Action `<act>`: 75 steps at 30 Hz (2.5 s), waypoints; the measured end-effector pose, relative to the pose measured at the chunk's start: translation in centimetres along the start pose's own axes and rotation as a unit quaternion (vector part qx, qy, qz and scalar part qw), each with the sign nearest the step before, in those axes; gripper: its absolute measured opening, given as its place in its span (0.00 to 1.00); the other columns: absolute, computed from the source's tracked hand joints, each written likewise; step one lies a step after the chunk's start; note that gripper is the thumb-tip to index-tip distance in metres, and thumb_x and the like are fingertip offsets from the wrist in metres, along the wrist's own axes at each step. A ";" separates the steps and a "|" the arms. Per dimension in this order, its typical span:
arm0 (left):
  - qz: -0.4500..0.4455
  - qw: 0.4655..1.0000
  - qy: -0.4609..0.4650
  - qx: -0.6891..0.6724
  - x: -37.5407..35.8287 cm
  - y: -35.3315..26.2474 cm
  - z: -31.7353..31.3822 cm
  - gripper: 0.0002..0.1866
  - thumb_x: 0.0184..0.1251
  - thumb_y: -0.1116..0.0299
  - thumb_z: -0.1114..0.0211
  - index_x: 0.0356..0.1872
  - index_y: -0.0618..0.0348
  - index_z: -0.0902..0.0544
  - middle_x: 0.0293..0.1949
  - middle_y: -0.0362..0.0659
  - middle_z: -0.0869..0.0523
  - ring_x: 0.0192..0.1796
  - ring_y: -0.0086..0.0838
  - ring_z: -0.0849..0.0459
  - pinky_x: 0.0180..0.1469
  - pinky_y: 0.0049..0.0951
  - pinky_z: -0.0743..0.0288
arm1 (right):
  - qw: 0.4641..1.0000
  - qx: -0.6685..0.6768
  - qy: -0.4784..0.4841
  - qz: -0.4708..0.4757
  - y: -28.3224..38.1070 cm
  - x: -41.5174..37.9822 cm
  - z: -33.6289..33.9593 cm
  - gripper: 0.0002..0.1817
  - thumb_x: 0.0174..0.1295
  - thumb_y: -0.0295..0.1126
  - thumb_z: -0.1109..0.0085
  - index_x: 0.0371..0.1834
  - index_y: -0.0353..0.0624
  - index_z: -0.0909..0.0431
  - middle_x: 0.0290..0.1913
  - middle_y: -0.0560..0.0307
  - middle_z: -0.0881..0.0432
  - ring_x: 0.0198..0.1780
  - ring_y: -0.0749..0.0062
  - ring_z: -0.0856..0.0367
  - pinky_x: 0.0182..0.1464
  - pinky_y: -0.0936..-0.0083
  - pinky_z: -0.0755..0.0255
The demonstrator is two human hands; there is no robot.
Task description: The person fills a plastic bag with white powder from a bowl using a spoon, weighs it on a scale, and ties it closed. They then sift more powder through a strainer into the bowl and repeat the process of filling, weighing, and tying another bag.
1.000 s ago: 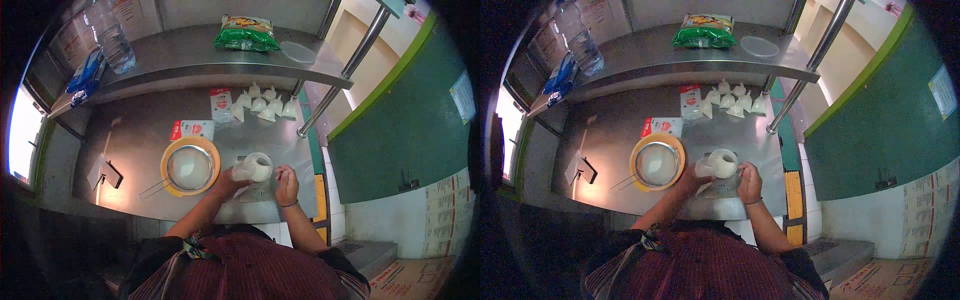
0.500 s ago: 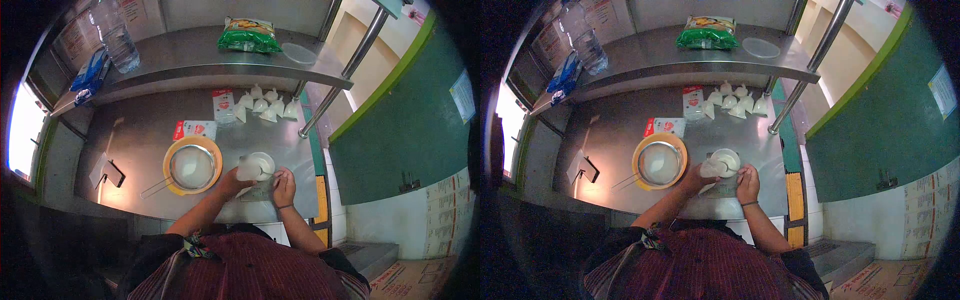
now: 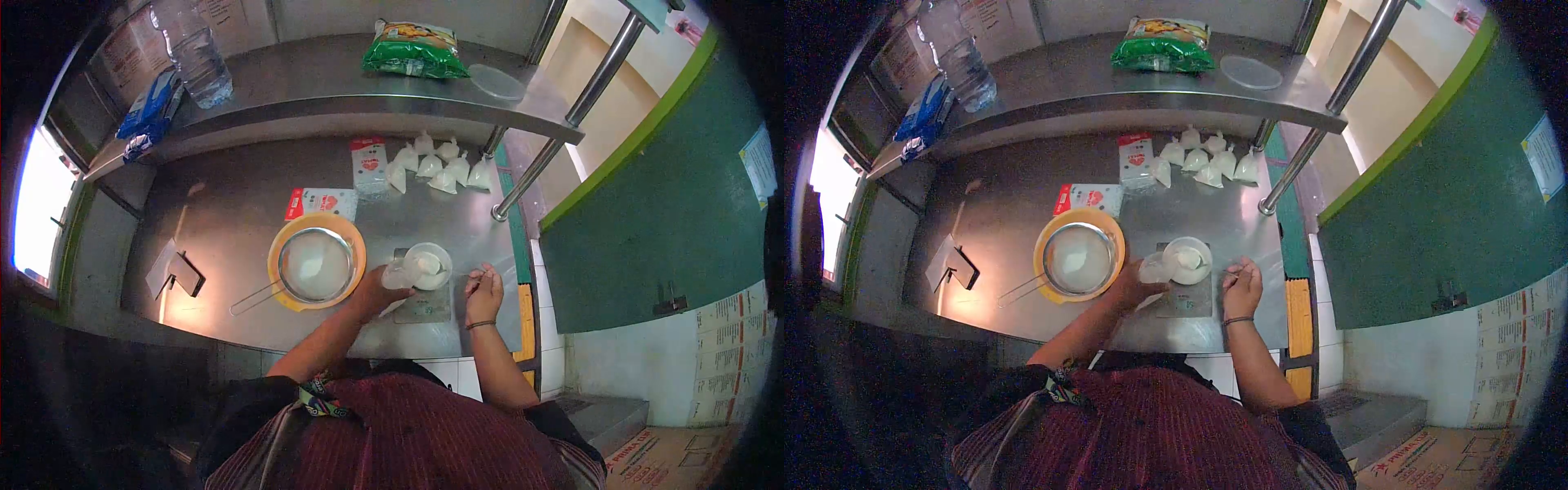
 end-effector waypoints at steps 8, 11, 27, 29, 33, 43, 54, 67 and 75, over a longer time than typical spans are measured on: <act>0.038 0.999 -0.008 0.030 -0.1 -1.4 0.7 0.28 0.53 0.61 0.20 0.56 0.59 0.17 0.51 0.46 0.11 0.54 0.35 0.14 0.59 0.34 0.23 | 1.000 0.010 -0.017 0.010 3.3 0.9 0.1 0.17 0.80 0.34 0.60 0.62 0.37 0.30 0.37 0.54 0.19 0.21 0.81 0.30 0.22 0.83 0.37; 0.072 0.997 -0.019 0.007 -0.3 -1.7 0.7 0.30 0.53 0.60 0.20 0.57 0.60 0.18 0.54 0.47 0.12 0.55 0.34 0.15 0.60 0.35 0.24 | 1.000 0.012 -0.014 0.018 4.6 0.9 -0.3 0.17 0.80 0.35 0.60 0.62 0.37 0.30 0.37 0.54 0.19 0.21 0.81 0.30 0.22 0.84 0.37; 0.105 0.990 0.060 -0.068 1.2 -3.3 -0.9 0.33 0.54 0.60 0.20 0.61 0.60 0.20 0.54 0.46 0.15 0.55 0.34 0.17 0.60 0.35 0.25 | 0.999 0.050 0.006 -0.002 5.1 0.0 -1.9 0.17 0.80 0.38 0.58 0.61 0.37 0.31 0.39 0.53 0.19 0.20 0.79 0.30 0.23 0.82 0.35; 0.115 0.992 0.049 -0.025 1.3 -2.9 -0.7 0.34 0.53 0.60 0.20 0.61 0.60 0.21 0.54 0.47 0.15 0.55 0.34 0.17 0.60 0.35 0.25 | 0.998 0.058 0.018 -0.004 4.4 0.1 -1.9 0.17 0.80 0.38 0.57 0.61 0.38 0.31 0.39 0.53 0.19 0.21 0.80 0.30 0.23 0.82 0.34; 0.112 0.992 0.064 -0.002 1.6 -2.7 -0.8 0.34 0.54 0.60 0.20 0.61 0.61 0.21 0.54 0.47 0.15 0.55 0.34 0.17 0.61 0.35 0.25 | 0.998 0.052 0.023 -0.003 4.2 0.1 -2.0 0.16 0.80 0.38 0.57 0.61 0.39 0.31 0.39 0.52 0.19 0.21 0.80 0.30 0.23 0.81 0.34; 0.123 0.987 0.058 -0.089 0.8 -5.0 -0.6 0.31 0.57 0.62 0.21 0.61 0.62 0.22 0.55 0.46 0.15 0.56 0.33 0.18 0.60 0.35 0.24 | 0.996 0.037 0.070 0.039 7.1 -1.5 -4.4 0.13 0.81 0.38 0.60 0.55 0.40 0.31 0.40 0.53 0.19 0.22 0.81 0.30 0.24 0.83 0.35; 0.054 0.994 0.061 -0.069 0.7 -5.9 -0.5 0.34 0.52 0.65 0.19 0.60 0.63 0.24 0.53 0.45 0.16 0.55 0.33 0.18 0.61 0.33 0.25 | 0.923 -0.146 0.289 0.205 11.2 -6.6 -8.8 0.12 0.78 0.33 0.55 0.46 0.36 0.24 0.40 0.53 0.15 0.35 0.76 0.21 0.41 0.76 0.25; -0.025 0.988 0.014 -0.150 1.6 -1.9 0.4 0.34 0.54 0.66 0.19 0.61 0.63 0.25 0.53 0.45 0.16 0.55 0.30 0.18 0.60 0.33 0.24 | 0.909 -0.190 0.266 0.260 12.9 -7.7 -8.9 0.12 0.78 0.32 0.54 0.43 0.36 0.23 0.39 0.51 0.15 0.34 0.75 0.20 0.39 0.77 0.26; 0.006 0.988 -0.006 -0.153 0.2 -1.9 0.6 0.33 0.55 0.67 0.20 0.61 0.63 0.24 0.52 0.45 0.15 0.54 0.31 0.17 0.59 0.33 0.23 | 0.955 -0.043 0.125 0.267 13.1 -6.1 -5.9 0.13 0.81 0.35 0.62 0.49 0.38 0.30 0.40 0.52 0.18 0.29 0.82 0.30 0.32 0.82 0.33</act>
Point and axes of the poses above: each hand's wrist, its own x-axis towards the middle knuckle, its own z-axis out of the back of the hand, y = z × x, the point moved 8 cm from there along x, towards the middle knuckle
